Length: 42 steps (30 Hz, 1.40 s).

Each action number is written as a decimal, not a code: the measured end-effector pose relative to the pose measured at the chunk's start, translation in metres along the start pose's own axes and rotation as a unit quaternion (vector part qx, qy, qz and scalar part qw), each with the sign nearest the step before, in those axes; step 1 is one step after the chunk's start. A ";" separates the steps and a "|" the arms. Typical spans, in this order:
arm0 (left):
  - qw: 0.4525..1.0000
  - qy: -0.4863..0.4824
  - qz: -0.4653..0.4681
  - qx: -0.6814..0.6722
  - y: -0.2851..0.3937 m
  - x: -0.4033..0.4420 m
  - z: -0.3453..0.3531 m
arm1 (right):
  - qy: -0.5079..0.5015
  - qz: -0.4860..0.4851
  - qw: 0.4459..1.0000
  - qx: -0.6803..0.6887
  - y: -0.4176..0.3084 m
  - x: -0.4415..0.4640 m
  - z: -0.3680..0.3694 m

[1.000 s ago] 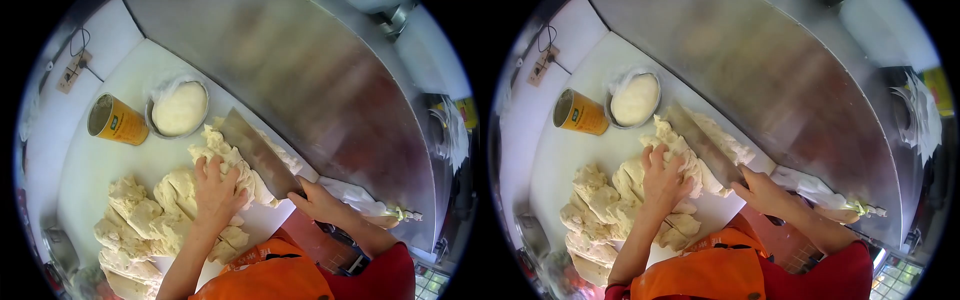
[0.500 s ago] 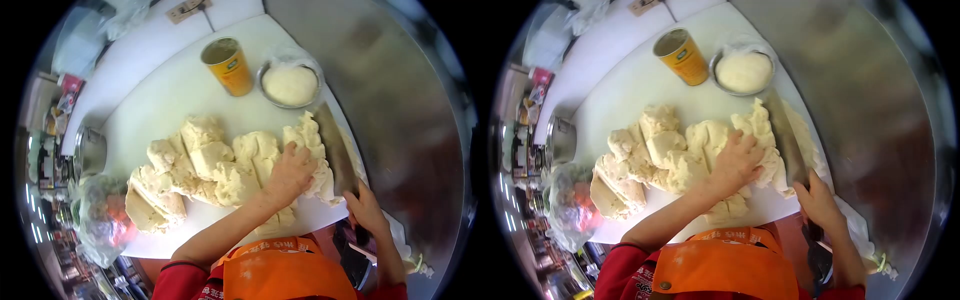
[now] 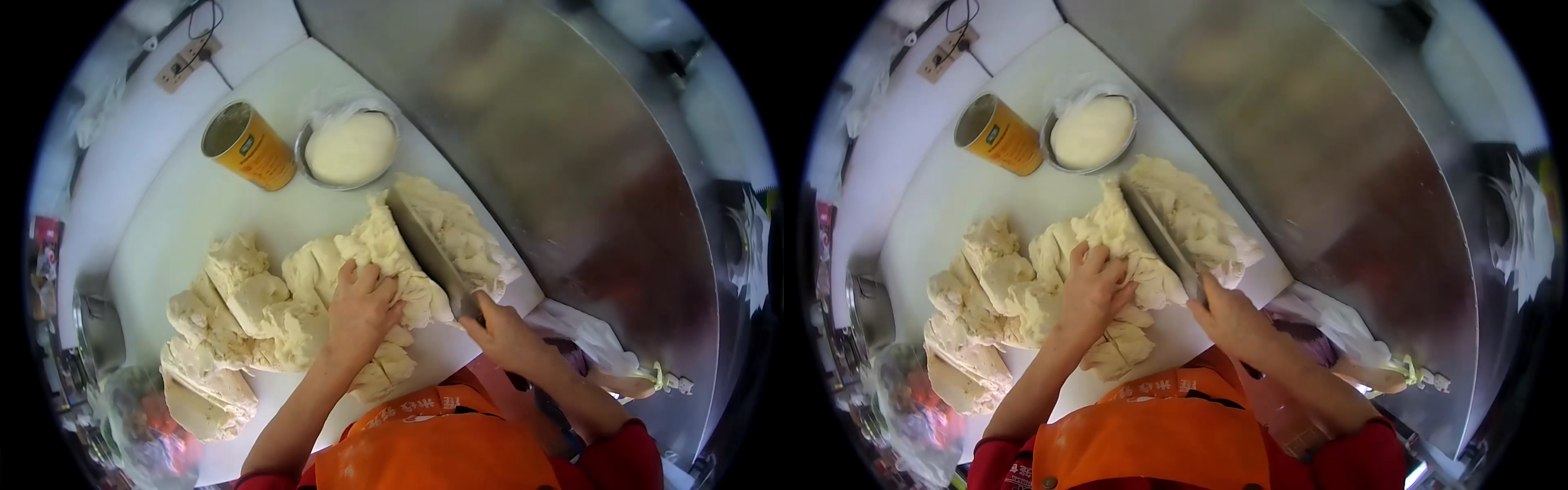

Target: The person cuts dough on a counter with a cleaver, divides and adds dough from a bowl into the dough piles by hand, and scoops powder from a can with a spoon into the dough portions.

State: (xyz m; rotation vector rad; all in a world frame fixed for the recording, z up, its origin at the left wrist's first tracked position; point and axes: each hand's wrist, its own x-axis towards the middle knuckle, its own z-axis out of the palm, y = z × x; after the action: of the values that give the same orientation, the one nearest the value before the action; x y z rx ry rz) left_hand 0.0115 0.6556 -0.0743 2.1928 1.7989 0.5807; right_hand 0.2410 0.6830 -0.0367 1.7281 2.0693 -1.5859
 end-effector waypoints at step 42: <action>0.994 -0.046 -0.002 -0.101 -0.004 0.004 -0.040 | 0.218 -0.233 0.947 -0.039 -0.032 0.096 -0.018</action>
State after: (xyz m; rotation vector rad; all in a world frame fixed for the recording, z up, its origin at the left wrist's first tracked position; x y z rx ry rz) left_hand -0.0088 0.6582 -0.0399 2.0465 1.6226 0.6196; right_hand 0.1900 0.7685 -0.0617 1.7826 2.8864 -1.2481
